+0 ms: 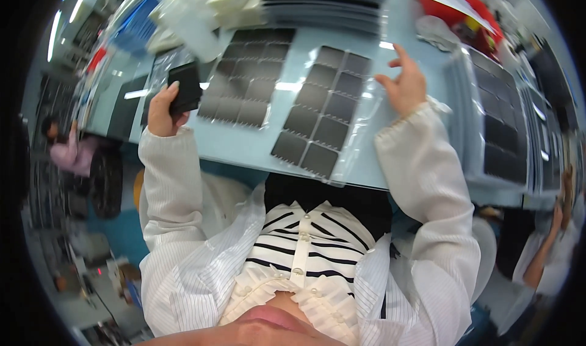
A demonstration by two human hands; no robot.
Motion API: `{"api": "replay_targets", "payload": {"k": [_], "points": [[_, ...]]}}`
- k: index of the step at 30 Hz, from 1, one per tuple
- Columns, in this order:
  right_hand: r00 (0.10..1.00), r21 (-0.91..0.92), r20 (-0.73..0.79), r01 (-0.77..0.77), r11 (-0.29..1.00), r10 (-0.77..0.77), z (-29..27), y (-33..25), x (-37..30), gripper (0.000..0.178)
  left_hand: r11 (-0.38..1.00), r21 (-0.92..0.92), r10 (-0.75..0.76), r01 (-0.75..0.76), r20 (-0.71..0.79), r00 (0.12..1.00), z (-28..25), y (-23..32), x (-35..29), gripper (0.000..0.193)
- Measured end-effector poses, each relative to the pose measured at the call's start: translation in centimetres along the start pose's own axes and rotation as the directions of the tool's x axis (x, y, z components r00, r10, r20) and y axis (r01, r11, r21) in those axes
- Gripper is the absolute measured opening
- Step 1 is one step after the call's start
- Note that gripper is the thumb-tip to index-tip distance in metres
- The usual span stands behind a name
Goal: Inspecting and cleaning square grid-patterned electronic components at a manufacturing workstation.
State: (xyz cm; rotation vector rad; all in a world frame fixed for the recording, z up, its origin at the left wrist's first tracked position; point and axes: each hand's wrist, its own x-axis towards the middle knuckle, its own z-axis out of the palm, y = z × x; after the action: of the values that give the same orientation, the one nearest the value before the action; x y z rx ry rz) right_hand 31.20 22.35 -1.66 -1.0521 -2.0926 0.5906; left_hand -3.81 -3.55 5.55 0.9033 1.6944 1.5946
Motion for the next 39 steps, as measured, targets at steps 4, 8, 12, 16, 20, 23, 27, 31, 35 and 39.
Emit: {"api": "replay_targets", "payload": {"k": [4, 8, 12, 16, 20, 23, 27, 31, 35, 39], "points": [[0.995, 0.071, 0.084, 0.051, 0.996, -0.057, -0.3, -0.1, 0.7, 0.072, 0.973, -0.218, -0.022, -0.076, -0.417, 0.909, -9.3, -3.2, -5.7, 0.030], [0.991, 0.149, 0.130, 0.005, 0.989, -0.025, -0.3, -1.6, 1.4, 0.063, 0.987, -0.147, -0.071, -0.062, -0.752, 0.655, -16.7, -8.0, -12.0, 0.035], [0.933, 0.211, 0.359, -0.114, 0.971, 0.032, -0.2, 3.6, 3.0, 0.043, 0.911, -0.406, -0.385, 0.077, -0.767, 0.513, -20.3, -13.5, -14.7, 0.041], [0.843, 0.363, 0.453, -0.473, 0.803, 0.291, -0.4, 0.9, 2.3, 0.043, 0.780, -0.621, -0.540, 0.072, -0.611, 0.579, -20.5, -19.9, -13.2, 0.028], [0.800, 0.352, 0.488, -0.545, 0.761, 0.348, -0.9, 0.5, 1.9, 0.045, 0.775, -0.608, -0.581, 0.169, -0.582, 0.569, -19.7, -21.6, -7.3, 0.019], [0.857, 0.305, 0.462, -0.396, 0.866, 0.229, -0.9, 0.4, 0.2, 0.053, 0.868, -0.467, -0.474, 0.169, -0.679, 0.560, -18.3, -22.2, -1.9, 0.029], [0.855, 0.307, 0.483, -0.369, 0.877, 0.190, -1.5, -1.2, -1.4, 0.064, 0.875, -0.476, -0.452, 0.095, -0.728, 0.516, -22.0, -26.0, -1.1, 0.046], [0.847, 0.332, 0.461, -0.443, 0.833, 0.266, -2.6, -2.1, -3.6, 0.071, 0.920, -0.386, -0.371, 0.065, -0.806, 0.461, -20.2, -25.7, -0.1, 0.044], [0.846, 0.293, 0.470, -0.417, 0.860, 0.250, -2.6, -2.8, -3.9, 0.079, 0.982, 0.176, 0.170, 0.075, -0.982, 0.080, -24.1, -23.7, -3.6, 0.017], [0.876, 0.299, 0.414, -0.388, 0.872, 0.248, -2.7, -2.0, -4.5, 0.078, 0.695, 0.718, 0.711, -0.044, -0.676, 0.193, -22.5, -13.9, -1.9, 0.030]]}}
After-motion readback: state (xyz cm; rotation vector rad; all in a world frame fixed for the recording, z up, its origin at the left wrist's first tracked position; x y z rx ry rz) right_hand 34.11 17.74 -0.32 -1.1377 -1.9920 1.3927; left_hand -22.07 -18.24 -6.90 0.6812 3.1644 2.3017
